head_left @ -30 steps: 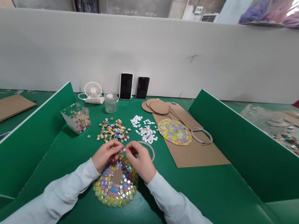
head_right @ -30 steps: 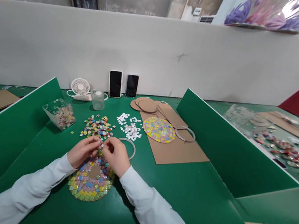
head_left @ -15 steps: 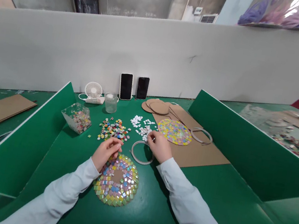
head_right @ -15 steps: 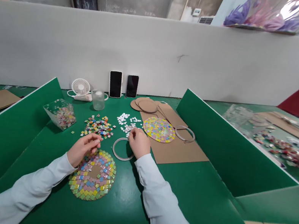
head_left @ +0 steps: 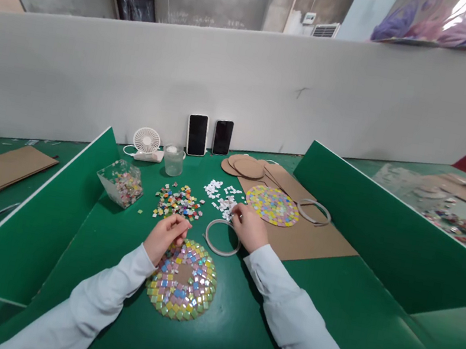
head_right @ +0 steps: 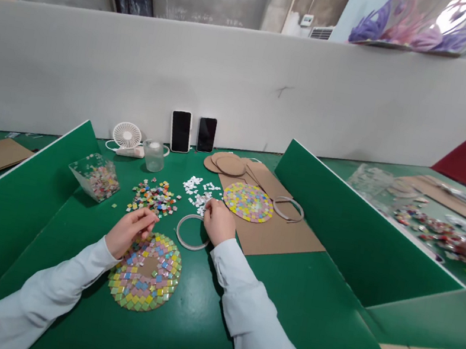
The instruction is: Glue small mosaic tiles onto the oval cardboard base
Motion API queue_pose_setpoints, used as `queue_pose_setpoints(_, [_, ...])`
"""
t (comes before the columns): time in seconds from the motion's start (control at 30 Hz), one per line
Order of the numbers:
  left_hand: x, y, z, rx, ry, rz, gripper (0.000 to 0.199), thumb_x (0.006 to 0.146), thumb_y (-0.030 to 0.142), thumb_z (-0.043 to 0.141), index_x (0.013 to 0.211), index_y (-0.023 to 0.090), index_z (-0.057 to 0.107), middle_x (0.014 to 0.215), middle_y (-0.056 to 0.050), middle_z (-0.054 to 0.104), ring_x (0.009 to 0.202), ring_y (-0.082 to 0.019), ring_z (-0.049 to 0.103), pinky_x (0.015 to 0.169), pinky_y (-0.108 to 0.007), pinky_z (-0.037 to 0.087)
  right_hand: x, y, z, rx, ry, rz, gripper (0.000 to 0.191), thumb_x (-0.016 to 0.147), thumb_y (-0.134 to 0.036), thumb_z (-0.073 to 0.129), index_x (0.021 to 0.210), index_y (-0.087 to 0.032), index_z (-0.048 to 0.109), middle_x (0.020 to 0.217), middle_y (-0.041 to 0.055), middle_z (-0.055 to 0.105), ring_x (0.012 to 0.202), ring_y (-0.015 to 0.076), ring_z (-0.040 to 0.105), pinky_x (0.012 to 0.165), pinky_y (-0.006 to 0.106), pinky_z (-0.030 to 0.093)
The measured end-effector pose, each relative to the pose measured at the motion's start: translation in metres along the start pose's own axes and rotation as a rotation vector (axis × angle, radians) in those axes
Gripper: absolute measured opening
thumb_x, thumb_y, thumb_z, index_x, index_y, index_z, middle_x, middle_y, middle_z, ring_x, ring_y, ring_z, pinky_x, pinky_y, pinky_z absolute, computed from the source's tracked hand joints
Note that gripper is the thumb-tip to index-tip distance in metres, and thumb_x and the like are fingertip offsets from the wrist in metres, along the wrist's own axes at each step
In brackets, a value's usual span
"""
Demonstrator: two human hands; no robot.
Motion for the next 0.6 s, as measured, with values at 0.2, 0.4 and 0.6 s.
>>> queue_pose_setpoints(0.2, [0.002,-0.002,-0.001,-0.007,-0.018,0.032,0.037,0.054,0.048,0.059,0.053,0.015,0.043,0.034,0.011,0.029,0.029,0.0,0.024,0.034,-0.016,0.018,-0.001,-0.001,-0.001,0.002,-0.027,0.02,0.017,0.07,-0.011,0.035,0.069,-0.018,0.05,0.074,0.0065,0.058,0.066,0.0167,0.051,0.055,0.023,0.031])
queue_pose_setpoints(0.4, [0.002,-0.002,-0.001,-0.037,-0.003,0.013,0.043,0.053,0.054,0.056,0.061,0.013,0.046,0.042,0.009,0.036,0.031,0.0,0.028,0.035,-0.016,0.016,-0.002,-0.005,-0.005,-0.018,0.032,0.024,0.015,0.074,-0.018,0.034,0.073,-0.017,0.049,0.074,0.0071,0.056,0.064,0.0171,0.05,0.053,0.024,0.031])
queue_pose_setpoints(0.6, [0.001,-0.001,0.001,-0.124,-0.052,-0.074,0.051,0.06,0.057,0.048,0.081,0.01,0.049,0.041,0.009,0.039,0.026,0.001,0.021,0.035,-0.018,0.013,-0.009,-0.018,-0.01,0.073,0.143,-0.11,0.014,0.068,-0.012,0.035,0.074,-0.017,0.046,0.072,0.0049,0.052,0.064,0.0159,0.048,0.056,0.024,0.035])
Point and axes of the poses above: each hand's wrist, its own x-axis towards the middle knuckle, its own z-axis out of the palm, y = z × x, the point moved 4 cm from there along x, towards the middle knuckle
